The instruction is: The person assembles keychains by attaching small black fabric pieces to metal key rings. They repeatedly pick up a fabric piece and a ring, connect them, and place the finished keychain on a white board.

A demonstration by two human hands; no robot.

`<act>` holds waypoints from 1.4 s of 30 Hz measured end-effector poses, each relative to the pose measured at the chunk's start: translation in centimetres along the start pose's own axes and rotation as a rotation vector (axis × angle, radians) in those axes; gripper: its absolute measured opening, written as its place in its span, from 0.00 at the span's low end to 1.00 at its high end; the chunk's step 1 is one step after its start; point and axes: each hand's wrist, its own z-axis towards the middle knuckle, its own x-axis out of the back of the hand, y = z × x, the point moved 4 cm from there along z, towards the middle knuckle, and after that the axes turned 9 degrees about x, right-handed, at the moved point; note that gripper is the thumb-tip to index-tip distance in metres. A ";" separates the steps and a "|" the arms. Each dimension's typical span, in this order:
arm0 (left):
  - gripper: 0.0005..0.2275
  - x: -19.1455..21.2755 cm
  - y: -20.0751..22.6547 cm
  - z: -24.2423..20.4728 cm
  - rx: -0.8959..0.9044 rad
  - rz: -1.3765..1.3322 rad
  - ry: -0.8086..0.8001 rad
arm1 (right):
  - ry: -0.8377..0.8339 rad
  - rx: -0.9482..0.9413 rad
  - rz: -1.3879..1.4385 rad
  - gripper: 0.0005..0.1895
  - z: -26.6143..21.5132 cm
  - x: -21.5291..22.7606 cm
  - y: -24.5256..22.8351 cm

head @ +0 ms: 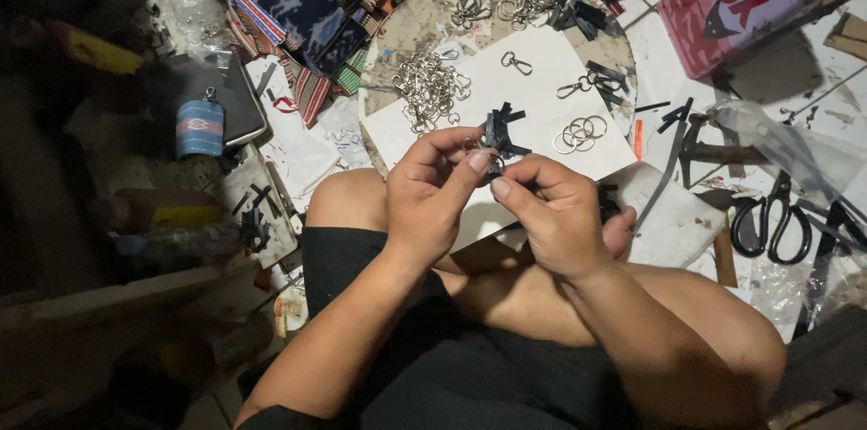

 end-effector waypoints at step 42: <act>0.07 -2.0 -7.2 -4.8 0.125 0.709 -0.400 | -0.621 -0.212 -0.891 0.17 4.1 7.7 -4.5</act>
